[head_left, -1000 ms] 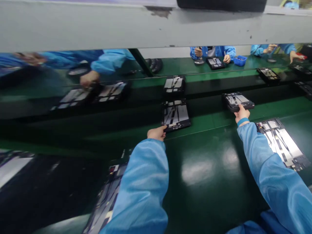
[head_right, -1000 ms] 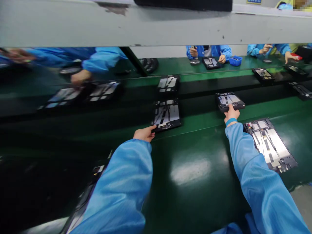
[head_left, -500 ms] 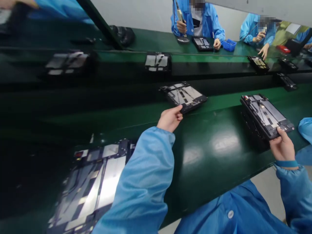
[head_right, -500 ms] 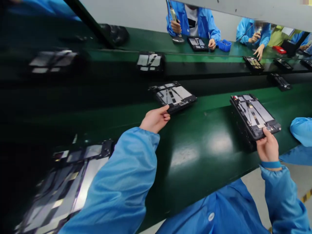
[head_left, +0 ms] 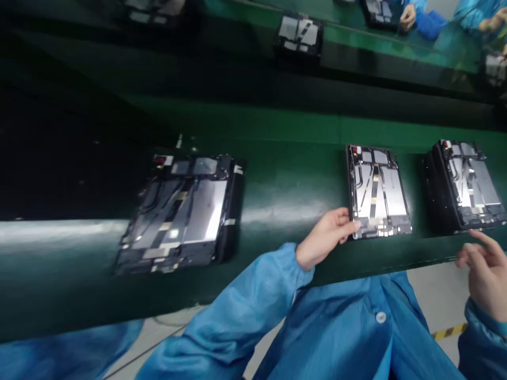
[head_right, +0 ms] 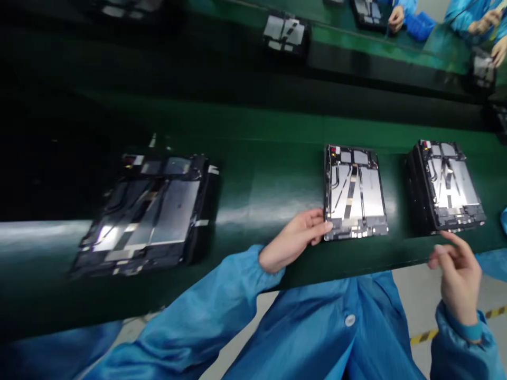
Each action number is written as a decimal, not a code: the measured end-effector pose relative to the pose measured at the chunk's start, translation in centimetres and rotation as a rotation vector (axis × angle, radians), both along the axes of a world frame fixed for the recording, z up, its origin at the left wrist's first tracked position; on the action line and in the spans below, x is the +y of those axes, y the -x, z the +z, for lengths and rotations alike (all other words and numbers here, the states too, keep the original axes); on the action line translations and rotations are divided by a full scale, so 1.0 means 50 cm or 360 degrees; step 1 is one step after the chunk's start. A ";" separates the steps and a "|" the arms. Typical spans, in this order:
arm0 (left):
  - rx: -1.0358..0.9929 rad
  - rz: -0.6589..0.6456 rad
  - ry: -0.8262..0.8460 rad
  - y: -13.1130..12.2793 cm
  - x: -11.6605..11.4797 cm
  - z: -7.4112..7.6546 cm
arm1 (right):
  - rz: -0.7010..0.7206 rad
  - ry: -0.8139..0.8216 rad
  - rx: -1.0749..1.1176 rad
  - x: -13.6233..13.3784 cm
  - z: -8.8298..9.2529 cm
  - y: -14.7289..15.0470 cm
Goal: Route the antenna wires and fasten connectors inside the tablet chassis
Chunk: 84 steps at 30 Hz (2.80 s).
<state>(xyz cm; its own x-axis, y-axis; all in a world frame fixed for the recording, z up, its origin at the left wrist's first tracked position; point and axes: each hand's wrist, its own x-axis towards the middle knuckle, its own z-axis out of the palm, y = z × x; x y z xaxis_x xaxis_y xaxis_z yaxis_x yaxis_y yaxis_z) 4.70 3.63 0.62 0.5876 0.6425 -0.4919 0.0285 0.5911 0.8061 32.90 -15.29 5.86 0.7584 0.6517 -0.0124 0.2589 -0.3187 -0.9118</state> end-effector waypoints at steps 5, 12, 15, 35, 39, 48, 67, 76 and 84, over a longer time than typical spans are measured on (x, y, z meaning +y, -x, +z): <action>0.0506 -0.0431 -0.0333 0.084 -0.114 -0.003 | 0.0949 0.0092 -0.0326 0.153 -0.035 0.105; 0.1347 -0.0299 -0.1188 0.070 -0.043 0.017 | 0.0974 0.0317 -0.1160 0.389 -0.125 0.159; 0.1647 -0.0262 -0.1200 0.016 0.034 0.021 | 0.0961 0.0417 -0.1316 0.440 -0.143 0.190; 0.1913 -0.0294 -0.1157 -0.030 0.101 0.009 | 0.1148 0.0125 -0.0965 0.450 -0.151 0.188; 0.1903 -0.0259 -0.1189 -0.028 0.105 0.005 | 0.1083 0.0170 -0.0942 0.432 -0.148 0.189; 0.1871 -0.0124 -0.1078 -0.027 0.120 0.004 | 0.1151 0.0305 -0.0980 0.487 -0.157 0.197; 0.1911 0.0173 -0.1189 0.066 0.016 -0.042 | 0.1262 0.0224 -0.0974 0.491 -0.154 0.205; 0.1579 0.0121 -0.1616 0.027 0.029 -0.031 | 0.1229 0.0117 -0.1030 0.418 -0.123 0.175; 0.0784 -0.0038 -0.0854 0.028 0.113 -0.028 | 0.1337 0.0015 -0.0868 0.362 -0.128 0.153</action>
